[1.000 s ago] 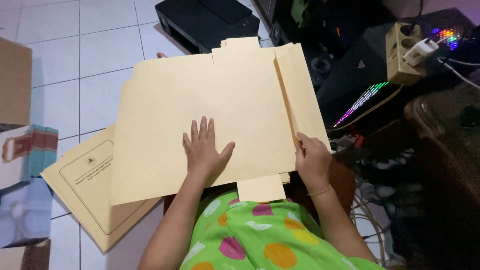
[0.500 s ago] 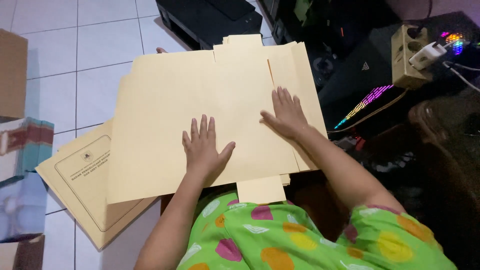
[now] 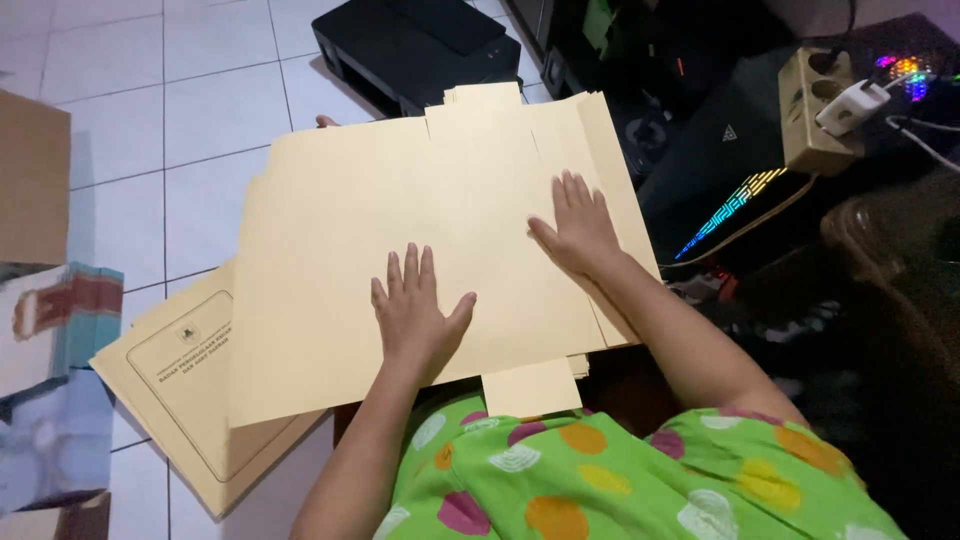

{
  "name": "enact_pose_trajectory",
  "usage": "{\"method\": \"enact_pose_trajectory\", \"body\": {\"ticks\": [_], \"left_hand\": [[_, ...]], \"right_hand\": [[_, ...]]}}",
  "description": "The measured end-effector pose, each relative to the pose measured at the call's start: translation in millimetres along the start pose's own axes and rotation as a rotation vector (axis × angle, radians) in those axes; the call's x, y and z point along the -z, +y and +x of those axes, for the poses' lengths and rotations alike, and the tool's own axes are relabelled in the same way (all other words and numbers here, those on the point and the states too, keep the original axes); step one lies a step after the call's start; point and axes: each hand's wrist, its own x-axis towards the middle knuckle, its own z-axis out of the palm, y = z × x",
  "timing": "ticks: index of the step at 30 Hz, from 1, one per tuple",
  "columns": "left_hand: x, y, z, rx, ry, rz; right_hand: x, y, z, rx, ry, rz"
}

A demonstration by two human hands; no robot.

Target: Flipping through and smoothing out a stack of large yellow printed folders while sitting on the floor.

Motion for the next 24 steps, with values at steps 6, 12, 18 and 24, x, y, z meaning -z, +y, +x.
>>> {"method": "enact_pose_trajectory", "body": {"ticks": [6,12,18,24], "left_hand": [[-6,-1,4,0.008,0.04,0.01],[-10,0,26,0.009,0.056,0.025],[-10,0,35,0.019,0.03,0.069],[-10,-2,33,0.001,0.046,0.032]], "right_hand": [[-52,36,-155,0.157,-0.021,0.019],[-34,38,-186,0.212,0.03,0.172],[-25,31,-175,0.195,-0.037,0.286],[-20,17,-168,0.25,-0.088,0.195]]}}
